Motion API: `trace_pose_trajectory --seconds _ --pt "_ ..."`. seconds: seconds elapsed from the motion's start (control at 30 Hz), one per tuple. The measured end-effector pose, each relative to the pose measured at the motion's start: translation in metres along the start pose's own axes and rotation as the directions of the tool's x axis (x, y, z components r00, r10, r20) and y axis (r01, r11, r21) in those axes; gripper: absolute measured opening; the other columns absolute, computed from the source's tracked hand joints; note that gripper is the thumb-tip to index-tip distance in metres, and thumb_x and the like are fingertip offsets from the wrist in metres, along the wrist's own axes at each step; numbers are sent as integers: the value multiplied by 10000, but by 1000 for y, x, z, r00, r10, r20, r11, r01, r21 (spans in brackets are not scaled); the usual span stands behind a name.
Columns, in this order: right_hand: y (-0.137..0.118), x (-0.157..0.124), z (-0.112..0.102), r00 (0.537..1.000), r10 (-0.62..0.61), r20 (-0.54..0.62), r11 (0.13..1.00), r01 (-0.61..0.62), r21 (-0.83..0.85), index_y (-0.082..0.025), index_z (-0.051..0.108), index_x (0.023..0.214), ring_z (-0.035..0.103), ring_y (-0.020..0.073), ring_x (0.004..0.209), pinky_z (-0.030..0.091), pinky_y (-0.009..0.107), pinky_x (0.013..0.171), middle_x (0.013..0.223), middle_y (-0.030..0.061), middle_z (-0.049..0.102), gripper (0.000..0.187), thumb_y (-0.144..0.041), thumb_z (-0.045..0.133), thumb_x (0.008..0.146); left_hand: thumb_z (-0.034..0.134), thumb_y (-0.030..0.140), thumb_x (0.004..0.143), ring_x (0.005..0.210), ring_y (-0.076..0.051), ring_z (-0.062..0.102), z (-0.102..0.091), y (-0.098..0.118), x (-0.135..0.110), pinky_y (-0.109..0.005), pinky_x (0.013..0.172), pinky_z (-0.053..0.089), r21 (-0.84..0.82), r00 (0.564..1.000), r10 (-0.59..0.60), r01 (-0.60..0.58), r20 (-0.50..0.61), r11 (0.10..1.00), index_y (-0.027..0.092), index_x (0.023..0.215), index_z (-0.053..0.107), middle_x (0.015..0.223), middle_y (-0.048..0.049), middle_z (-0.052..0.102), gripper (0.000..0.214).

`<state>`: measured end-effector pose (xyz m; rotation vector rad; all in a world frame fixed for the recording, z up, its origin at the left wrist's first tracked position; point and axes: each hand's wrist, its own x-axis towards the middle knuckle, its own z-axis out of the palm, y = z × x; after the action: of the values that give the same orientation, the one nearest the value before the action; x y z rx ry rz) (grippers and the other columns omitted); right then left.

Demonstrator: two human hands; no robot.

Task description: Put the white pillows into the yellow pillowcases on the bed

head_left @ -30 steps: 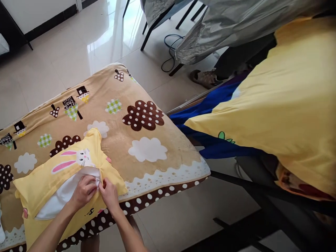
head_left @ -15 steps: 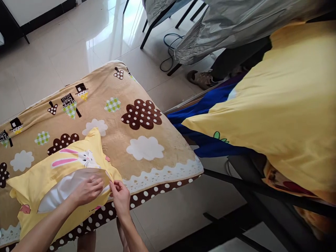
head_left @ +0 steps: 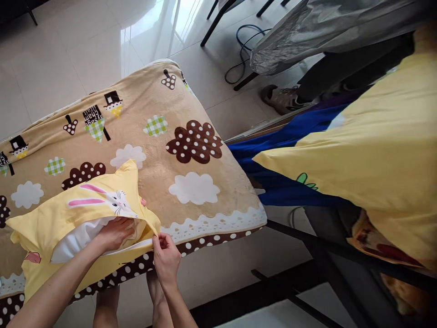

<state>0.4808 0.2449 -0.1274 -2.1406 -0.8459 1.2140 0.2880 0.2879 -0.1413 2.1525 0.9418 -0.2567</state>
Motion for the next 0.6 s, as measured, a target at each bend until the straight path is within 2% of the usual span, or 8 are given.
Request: trace_pose_trajectory --seconds 0.07,0.13,0.2,0.23,0.3,0.4,0.5,0.6 --pt "2 -1 0 1000 27 4 998 -27 50 -196 578 709 517 159 583 420 267 559 625 9 569 355 -546 547 757 522 161 800 1216 -279 474 -5 8 7 -403 1009 369 -51 1000 -18 17 -12 999 191 1009 631 1251 -94 572 238" --pt "4 -2 2 998 69 6 991 -69 118 -186 579 719 502 151 571 420 262 543 619 3 555 379 -565 571 739 531 237 819 1053 -255 572 -8 16 19 -385 958 412 -95 1000 -25 25 2 995 182 848 658 1050 -82 660 141" --pt "7 -2 3 994 111 1 977 -109 185 -179 577 726 482 139 552 416 255 516 614 -4 542 401 -580 593 722 469 264 863 873 -220 616 -9 21 34 -366 876 454 -118 998 -60 60 3 991 192 777 661 833 -56 675 222" --pt "8 -2 4 992 125 -8 970 -121 209 -178 574 725 474 134 546 413 251 506 616 -6 540 407 -583 604 715 423 249 882 844 -213 620 -9 22 41 -364 859 461 -129 995 -97 93 -20 987 205 816 669 807 -49 674 258" --pt "9 -2 5 990 139 -35 965 -127 229 -177 569 716 463 125 542 406 241 493 624 -9 538 407 -581 619 707 372 200 885 946 -224 615 -7 25 53 -385 904 448 -149 978 -187 172 -97 974 233 1023 652 956 -54 685 314" --pt "10 -1 6 989 142 -52 962 -125 241 -178 567 715 461 120 548 403 236 492 634 -12 541 389 -562 627 704 474 209 839 1163 -270 536 1 26 58 -420 1008 386 -170 944 -275 246 -180 954 230 1260 534 1239 -88 608 426" --pt "11 1 7 988 146 -51 961 -129 244 -176 574 723 472 125 565 410 241 511 640 -10 549 366 -535 635 698 587 357 814 1216 -318 496 16 25 47 -429 1022 376 -156 946 -271 246 -175 957 194 1322 481 1316 -132 557 543" --pt "11 1 9 987 149 -54 962 -132 241 -176 577 722 478 130 571 407 245 516 628 -11 546 346 -515 638 698 577 441 845 1189 -301 517 25 23 32 -403 968 423 -106 969 -211 198 -126 974 212 1319 488 1304 -122 565 534"
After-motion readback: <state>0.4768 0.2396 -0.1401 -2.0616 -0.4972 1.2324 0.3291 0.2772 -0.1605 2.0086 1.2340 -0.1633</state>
